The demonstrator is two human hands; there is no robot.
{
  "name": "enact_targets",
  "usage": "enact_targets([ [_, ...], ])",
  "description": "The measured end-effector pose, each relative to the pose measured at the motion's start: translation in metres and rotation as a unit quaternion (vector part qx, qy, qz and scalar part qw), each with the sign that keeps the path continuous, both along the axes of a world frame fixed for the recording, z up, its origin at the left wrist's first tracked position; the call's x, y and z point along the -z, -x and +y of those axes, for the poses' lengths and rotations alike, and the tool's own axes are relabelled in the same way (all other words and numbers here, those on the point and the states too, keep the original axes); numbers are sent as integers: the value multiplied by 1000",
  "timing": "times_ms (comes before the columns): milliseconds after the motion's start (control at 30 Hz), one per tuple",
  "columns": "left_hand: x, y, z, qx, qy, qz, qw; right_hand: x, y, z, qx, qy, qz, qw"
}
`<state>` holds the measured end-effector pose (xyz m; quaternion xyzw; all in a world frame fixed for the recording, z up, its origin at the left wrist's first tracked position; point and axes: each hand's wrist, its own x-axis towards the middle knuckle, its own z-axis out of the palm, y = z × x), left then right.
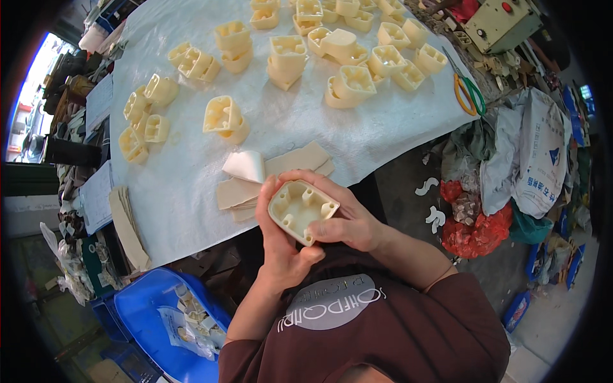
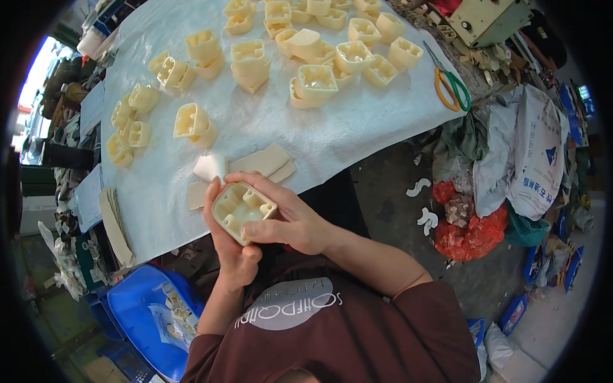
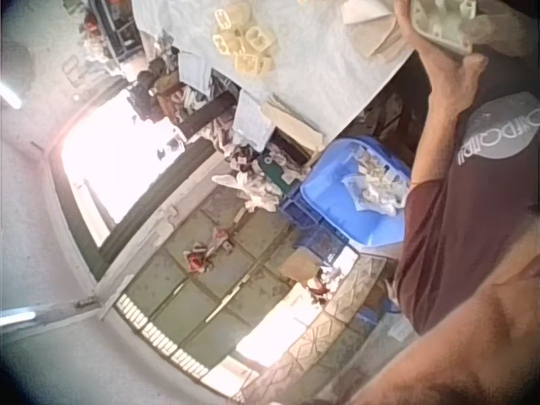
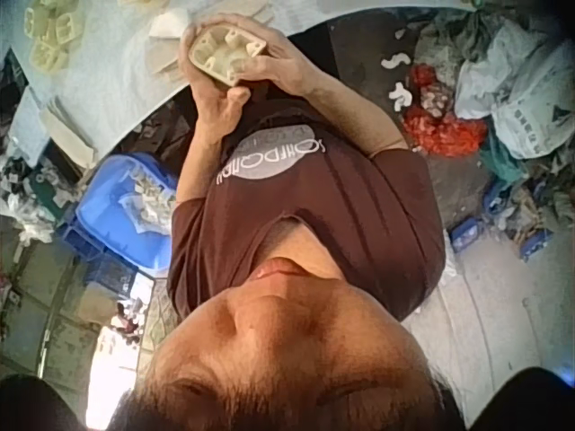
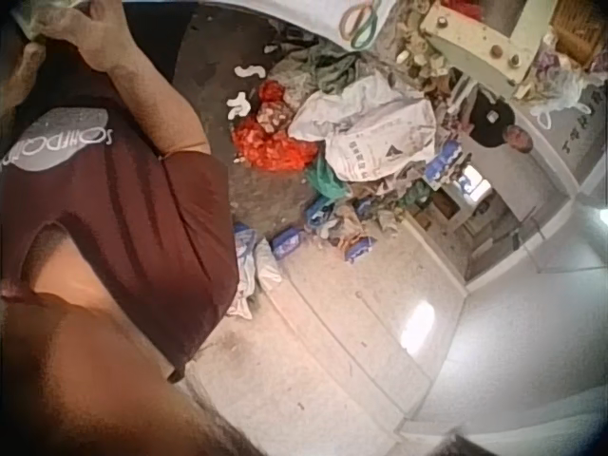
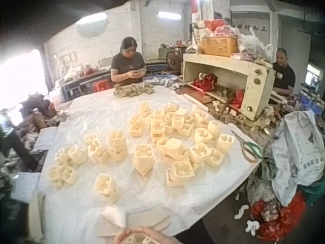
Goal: The person assembles small beige plastic components by hand. They pick up a plastic mold and a flat plastic sheet, insert the sheet into the mold, and use scissors to trim the excess material. The person repeats this process for multiple units, placing the finished parts on a white cloth-covered table.
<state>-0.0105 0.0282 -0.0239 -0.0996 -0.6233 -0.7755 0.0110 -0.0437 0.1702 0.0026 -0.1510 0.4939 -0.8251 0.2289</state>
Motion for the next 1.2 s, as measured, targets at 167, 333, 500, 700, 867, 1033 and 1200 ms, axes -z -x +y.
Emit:
enact_targets([
  [167, 7, 2, 2, -78, 108, 78, 988, 2, -8, -18, 68, -2, -36, 997],
  [333, -9, 6, 5, -82, -145, -69, 984, 18, -6, -18, 87, -96, 105, 986],
  [500, -5, 6, 3, -45, -170, -104, 979, 23, -12, -24, 136, -121, 160, 970],
  [700, 3, 9, -17, 74, -269, -126, 952, 23, 0, -6, 94, -248, 286, 921],
  [867, -3, 4, -10, 17, -264, -204, 943, 24, -5, -13, 125, -266, 294, 909],
  [1033, 6, 7, -13, 50, -232, -177, 955, 20, -7, -15, 145, -336, 353, 861],
  [1200, 0, 6, -10, 38, -257, -203, 944, 30, -6, -13, 129, -267, 324, 899],
])
